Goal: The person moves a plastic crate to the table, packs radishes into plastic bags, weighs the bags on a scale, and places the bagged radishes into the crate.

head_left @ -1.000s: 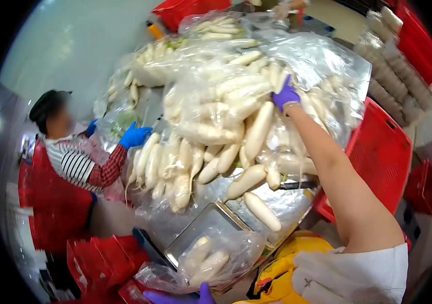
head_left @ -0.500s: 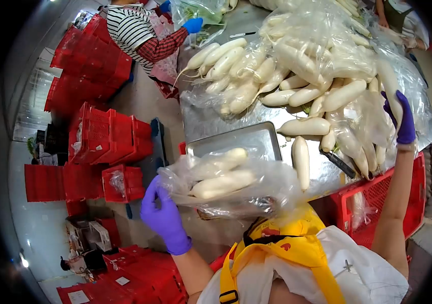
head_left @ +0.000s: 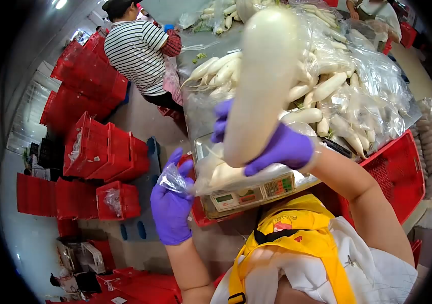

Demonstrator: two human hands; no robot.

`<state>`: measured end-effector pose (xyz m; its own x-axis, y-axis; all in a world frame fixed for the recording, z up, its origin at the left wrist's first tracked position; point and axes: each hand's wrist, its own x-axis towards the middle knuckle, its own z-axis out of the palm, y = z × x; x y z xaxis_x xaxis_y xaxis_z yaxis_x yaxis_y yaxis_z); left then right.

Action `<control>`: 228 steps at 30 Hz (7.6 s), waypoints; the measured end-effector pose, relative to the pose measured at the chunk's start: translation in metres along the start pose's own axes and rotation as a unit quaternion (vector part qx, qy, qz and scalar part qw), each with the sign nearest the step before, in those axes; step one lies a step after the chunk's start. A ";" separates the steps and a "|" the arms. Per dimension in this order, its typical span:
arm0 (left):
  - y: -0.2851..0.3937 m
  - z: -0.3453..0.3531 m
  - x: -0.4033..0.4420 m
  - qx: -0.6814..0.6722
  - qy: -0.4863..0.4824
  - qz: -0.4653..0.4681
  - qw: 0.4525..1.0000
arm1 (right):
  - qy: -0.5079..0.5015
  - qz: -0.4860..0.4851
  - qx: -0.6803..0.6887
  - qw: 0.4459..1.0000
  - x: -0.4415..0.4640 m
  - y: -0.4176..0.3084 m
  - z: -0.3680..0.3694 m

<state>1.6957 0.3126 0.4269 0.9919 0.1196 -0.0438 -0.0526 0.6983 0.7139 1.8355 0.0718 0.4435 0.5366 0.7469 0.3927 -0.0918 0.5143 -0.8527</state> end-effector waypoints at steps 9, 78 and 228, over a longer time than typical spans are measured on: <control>0.007 -0.023 0.006 0.058 0.082 0.174 0.980 | -0.118 0.066 -0.411 0.902 0.006 0.104 -0.024; 0.038 0.000 -0.014 0.721 0.157 0.407 0.538 | 0.199 -0.121 -0.778 0.584 -0.075 -0.058 0.027; -0.269 0.239 0.063 0.557 -0.092 -0.228 0.793 | 0.590 0.402 -0.487 0.503 -0.713 0.152 -0.336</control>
<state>1.7996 -0.0369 0.3993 0.8841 -0.1436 -0.4448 0.3491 -0.4298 0.8327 1.7211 -0.5244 -0.0823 0.8310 -0.5183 -0.2020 -0.5318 -0.6337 -0.5618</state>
